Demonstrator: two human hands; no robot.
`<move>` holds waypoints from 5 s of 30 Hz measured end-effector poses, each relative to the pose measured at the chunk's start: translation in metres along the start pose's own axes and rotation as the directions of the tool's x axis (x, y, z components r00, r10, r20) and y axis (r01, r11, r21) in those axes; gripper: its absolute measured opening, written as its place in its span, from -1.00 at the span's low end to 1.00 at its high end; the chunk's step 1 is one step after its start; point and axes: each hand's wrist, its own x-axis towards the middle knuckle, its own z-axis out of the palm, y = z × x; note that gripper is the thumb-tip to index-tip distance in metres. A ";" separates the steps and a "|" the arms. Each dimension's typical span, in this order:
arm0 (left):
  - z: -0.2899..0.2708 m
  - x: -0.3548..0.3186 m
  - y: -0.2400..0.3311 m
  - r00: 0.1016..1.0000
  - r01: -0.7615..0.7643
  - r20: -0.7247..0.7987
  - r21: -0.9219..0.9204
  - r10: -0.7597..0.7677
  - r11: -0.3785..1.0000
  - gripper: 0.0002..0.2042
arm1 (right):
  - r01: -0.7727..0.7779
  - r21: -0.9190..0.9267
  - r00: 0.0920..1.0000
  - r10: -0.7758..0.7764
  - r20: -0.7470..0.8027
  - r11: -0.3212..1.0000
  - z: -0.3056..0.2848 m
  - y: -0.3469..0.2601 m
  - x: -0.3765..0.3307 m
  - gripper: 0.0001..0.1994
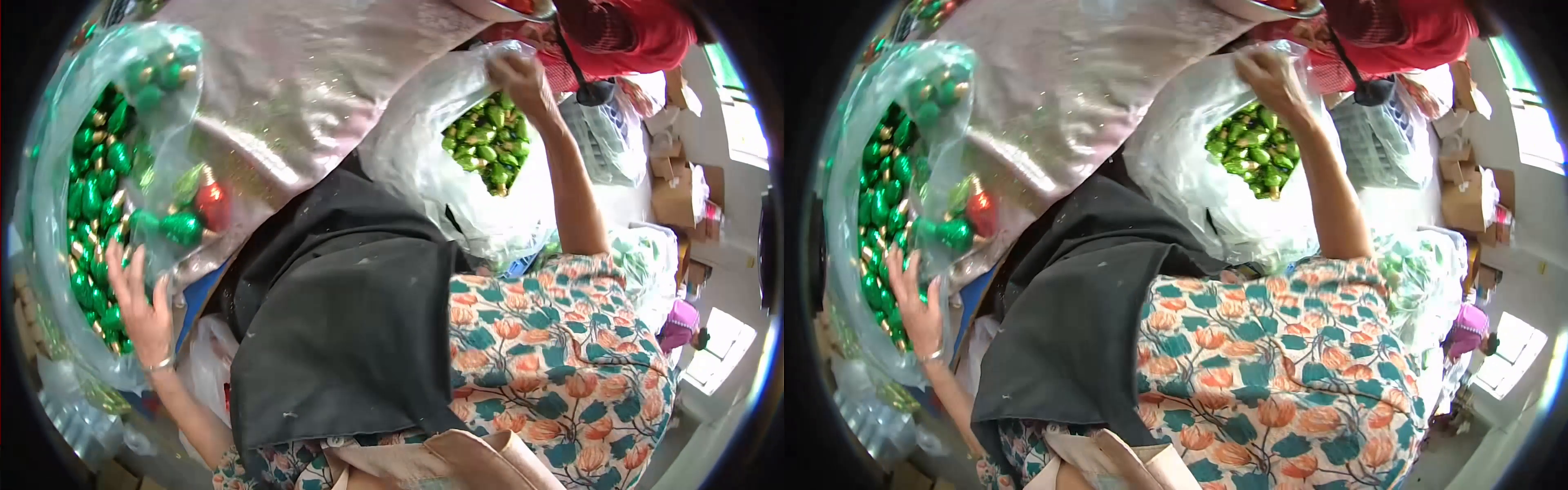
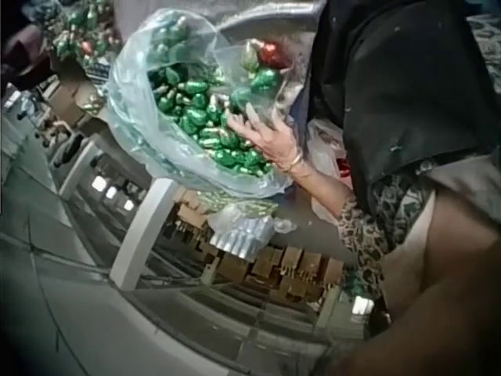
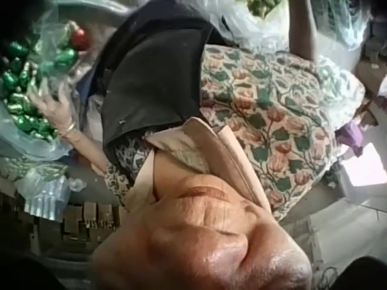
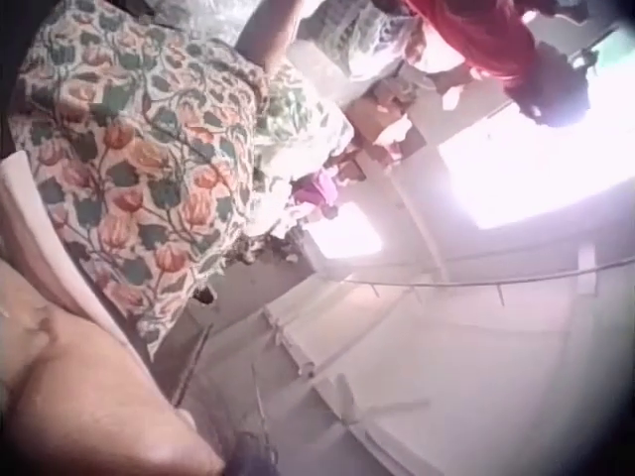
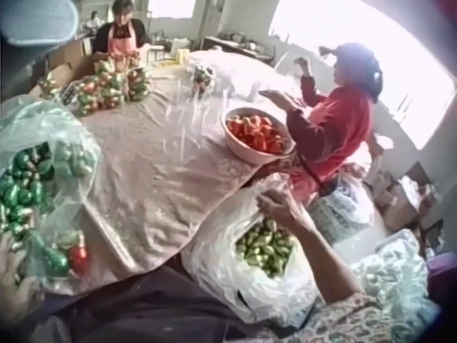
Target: Packaging and sorting red and green ornaments at a large workspace table.
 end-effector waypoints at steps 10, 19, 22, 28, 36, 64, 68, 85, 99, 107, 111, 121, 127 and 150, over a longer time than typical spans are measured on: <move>-0.018 -0.020 0.029 0.988 0.075 -0.135 -0.019 -0.077 0.997 -0.72 | -0.292 -0.635 0.801 0.546 0.246 0.715 0.117 0.213 -0.088 -0.20; -0.038 -0.209 0.001 0.588 0.685 -0.534 -0.071 -0.608 0.725 -0.88 | -0.499 -0.084 0.839 0.505 0.202 0.862 0.071 0.336 -0.098 -0.64; 0.002 -0.330 0.016 0.149 0.840 -0.484 -0.399 -0.862 0.369 -0.88 | -0.667 0.595 0.670 0.710 0.217 0.448 0.064 0.173 -0.087 -0.65; 0.175 -0.502 -0.025 -0.139 0.975 -0.151 -0.193 -0.979 -0.108 -0.87 | -0.564 0.823 0.824 -0.110 0.556 -0.068 0.103 -0.037 0.039 -0.53; 0.254 -0.474 -0.077 -0.141 0.964 0.014 -0.226 -0.990 -0.140 -0.86 | 0.198 0.439 0.446 -0.479 0.756 0.877 0.315 -0.348 0.163 -0.56; 0.233 -0.501 -0.251 0.016 0.974 -0.106 -0.223 -0.994 0.039 -0.58 | 0.630 0.438 0.529 -0.767 0.363 0.641 0.209 -0.357 0.034 -0.50; 0.205 -0.510 -0.206 0.096 0.981 -0.166 -0.153 -0.981 0.122 -0.53 | 0.196 0.539 0.454 -0.563 0.691 0.819 0.166 -0.331 0.013 -0.46; -0.066 -0.004 0.039 0.932 0.165 -0.276 -0.253 -0.234 0.953 -0.44 | -0.048 0.612 0.635 -0.449 0.629 0.789 0.197 -0.306 0.003 -0.61; 0.017 0.073 -0.008 0.941 0.153 0.233 0.350 -0.244 0.924 -0.63 | 0.585 0.252 0.406 -0.547 0.733 0.771 0.205 -0.328 0.051 -0.56; -0.006 0.104 -0.003 0.738 0.228 0.452 0.532 -0.501 0.816 -0.70 | 0.832 0.046 0.213 -0.394 0.894 0.553 0.223 -0.373 0.045 -0.61; 0.005 0.105 -0.016 0.811 0.136 0.456 0.463 -0.367 0.876 -0.65 | 0.896 0.050 0.011 -0.134 0.991 0.441 0.242 -0.396 0.045 -0.63; 0.005 0.075 -0.028 0.907 0.003 0.346 0.564 -0.239 0.826 -0.60 | 0.950 0.080 -0.050 -0.105 0.993 0.302 0.255 -0.413 0.030 -0.67; 0.011 0.073 -0.033 0.982 -0.068 0.182 0.572 -0.046 0.817 -0.71 | 0.984 -0.142 0.154 -0.106 0.982 0.111 0.254 -0.415 0.015 -0.64; -0.018 0.080 -0.019 0.754 0.360 0.450 0.326 -0.479 0.874 -0.76 | 0.854 0.022 0.276 -0.487 0.829 0.521 0.270 -0.370 0.060 -0.65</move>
